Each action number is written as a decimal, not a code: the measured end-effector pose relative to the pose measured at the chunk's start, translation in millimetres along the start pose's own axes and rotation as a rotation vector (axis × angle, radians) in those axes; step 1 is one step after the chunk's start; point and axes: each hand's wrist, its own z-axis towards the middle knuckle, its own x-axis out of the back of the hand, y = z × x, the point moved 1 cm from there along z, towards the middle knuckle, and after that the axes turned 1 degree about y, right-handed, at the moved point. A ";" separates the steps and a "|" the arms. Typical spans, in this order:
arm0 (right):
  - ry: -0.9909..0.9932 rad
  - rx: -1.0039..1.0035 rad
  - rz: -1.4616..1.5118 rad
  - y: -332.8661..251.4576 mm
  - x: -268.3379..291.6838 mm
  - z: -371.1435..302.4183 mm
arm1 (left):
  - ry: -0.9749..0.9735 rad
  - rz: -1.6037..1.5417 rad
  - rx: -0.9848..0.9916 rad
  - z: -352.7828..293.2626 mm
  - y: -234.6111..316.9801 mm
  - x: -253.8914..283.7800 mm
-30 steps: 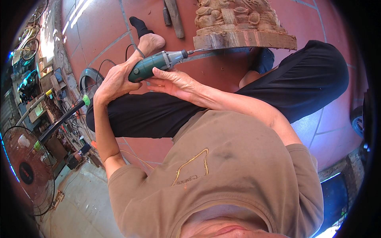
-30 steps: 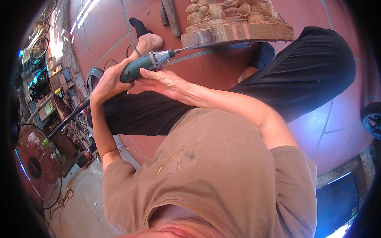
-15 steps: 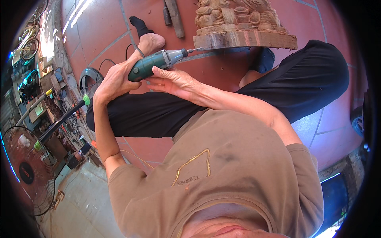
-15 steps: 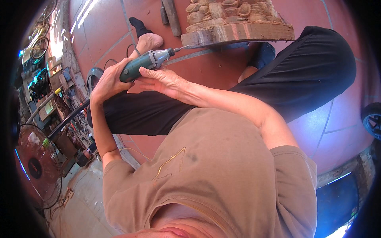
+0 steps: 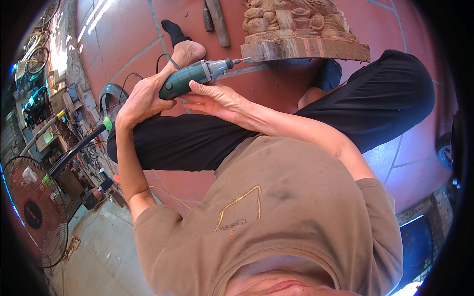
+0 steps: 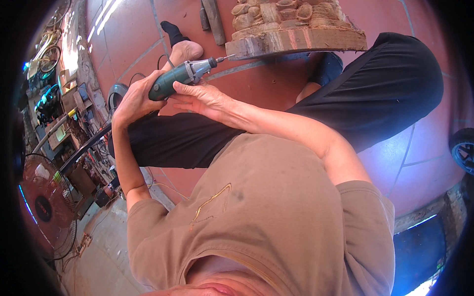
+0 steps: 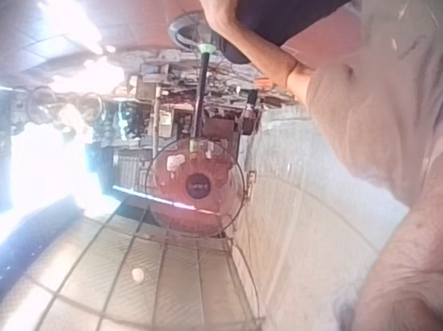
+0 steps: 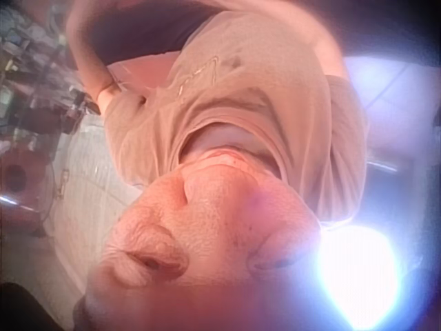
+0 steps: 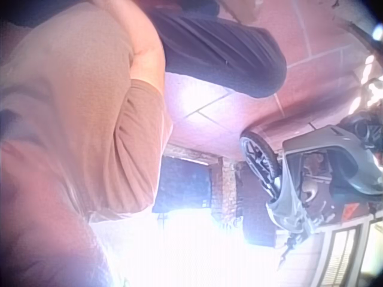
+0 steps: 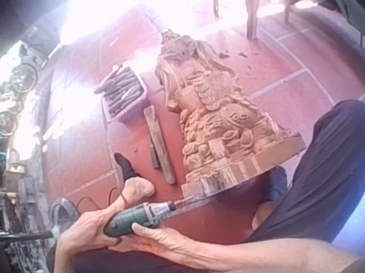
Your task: The person uses a handheld rotary tool to carve details into a wooden block. They hold the tool with both hands and guide it along the surface to shape the wood.
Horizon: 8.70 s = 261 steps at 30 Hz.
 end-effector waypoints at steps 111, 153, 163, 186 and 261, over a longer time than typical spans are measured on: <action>-0.009 -0.011 0.062 -4.8 5.0 6.8 | 0.017 0.023 -0.013 3.4 1.0 -0.9; -0.002 0.007 0.031 -3.6 -4.1 -3.4 | -0.014 -0.043 0.035 0.8 -0.5 -1.4; 0.005 0.004 0.026 -4.5 -2.1 1.0 | 0.021 0.010 -0.008 1.6 -1.4 -2.1; -0.018 0.040 0.018 -16.5 -0.1 13.2 | 0.052 -0.020 -0.010 8.4 0.4 0.7; -0.003 0.013 0.067 2.0 0.1 -5.3 | -0.043 -0.039 0.049 -0.2 2.9 -2.9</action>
